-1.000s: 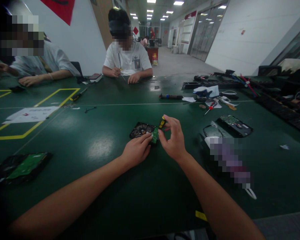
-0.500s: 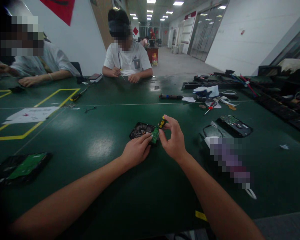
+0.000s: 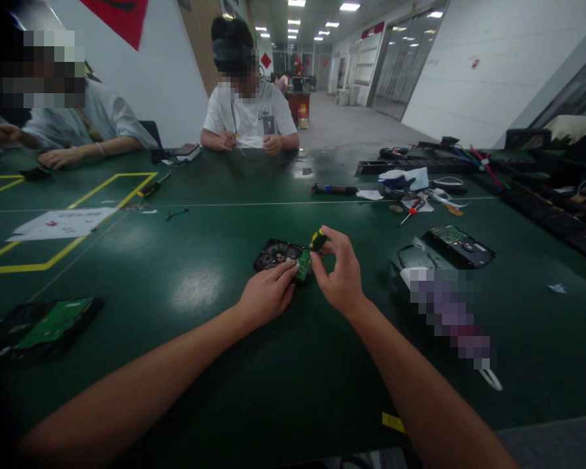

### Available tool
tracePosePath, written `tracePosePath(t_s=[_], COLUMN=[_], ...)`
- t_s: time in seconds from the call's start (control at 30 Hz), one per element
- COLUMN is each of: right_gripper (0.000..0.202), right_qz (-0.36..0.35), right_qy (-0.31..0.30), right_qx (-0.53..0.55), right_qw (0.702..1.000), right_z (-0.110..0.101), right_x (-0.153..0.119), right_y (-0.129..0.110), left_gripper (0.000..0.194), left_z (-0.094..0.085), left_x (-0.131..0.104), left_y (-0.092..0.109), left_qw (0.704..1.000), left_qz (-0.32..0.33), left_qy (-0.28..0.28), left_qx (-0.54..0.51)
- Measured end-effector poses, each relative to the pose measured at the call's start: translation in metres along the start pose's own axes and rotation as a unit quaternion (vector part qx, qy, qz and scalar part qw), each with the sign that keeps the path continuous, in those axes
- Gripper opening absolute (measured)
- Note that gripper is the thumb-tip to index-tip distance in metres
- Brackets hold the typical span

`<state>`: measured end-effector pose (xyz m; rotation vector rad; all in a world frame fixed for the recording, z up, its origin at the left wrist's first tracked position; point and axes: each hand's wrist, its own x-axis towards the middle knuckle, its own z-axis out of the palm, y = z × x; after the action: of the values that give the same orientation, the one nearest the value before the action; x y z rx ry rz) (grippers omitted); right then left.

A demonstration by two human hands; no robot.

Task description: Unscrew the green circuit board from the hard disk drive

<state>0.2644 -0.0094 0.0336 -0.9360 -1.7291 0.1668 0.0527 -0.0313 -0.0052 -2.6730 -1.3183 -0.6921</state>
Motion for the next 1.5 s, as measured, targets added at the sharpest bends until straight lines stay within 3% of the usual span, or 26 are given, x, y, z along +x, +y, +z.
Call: tracePosePath(t_s=[0.6,0.8,1.03,1.27,1.5], right_gripper=[0.065,0.065,0.064,0.062,0.061], right_qz=[-0.012,0.002,-0.016,0.004,-0.017], right_qy=[0.009,-0.006,0.019,0.018,0.032], right_qx=[-0.023,0.021,-0.035,0.01,-0.034], right_qw=[1.0,1.0,0.999,1.0,0.999], right_z=[-0.0019,-0.0003,-0.0035,-0.0003,-0.0035], right_x=[0.001,0.0003,0.0016,0.0003,0.0014], right_y=[-0.001,0.0003,-0.0014,-0.0013,-0.001], left_gripper=[0.045,0.044,0.045,0.045,0.045], left_z=[-0.0017,-0.0003,-0.001,-0.0003,0.0007], left_x=[0.0004,0.0001,0.0004,0.0002,-0.0004], left_y=[0.0003,0.0,0.0002,0.0005,-0.0006], left_qw=[1.0,1.0,1.0,1.0,1.0], left_qz=[-0.006,-0.004,-0.001,-0.005,-0.001], left_qy=[-0.009,-0.007,-0.004,-0.011,-0.002], left_qx=[-0.001,0.002,-0.002,0.005,0.003])
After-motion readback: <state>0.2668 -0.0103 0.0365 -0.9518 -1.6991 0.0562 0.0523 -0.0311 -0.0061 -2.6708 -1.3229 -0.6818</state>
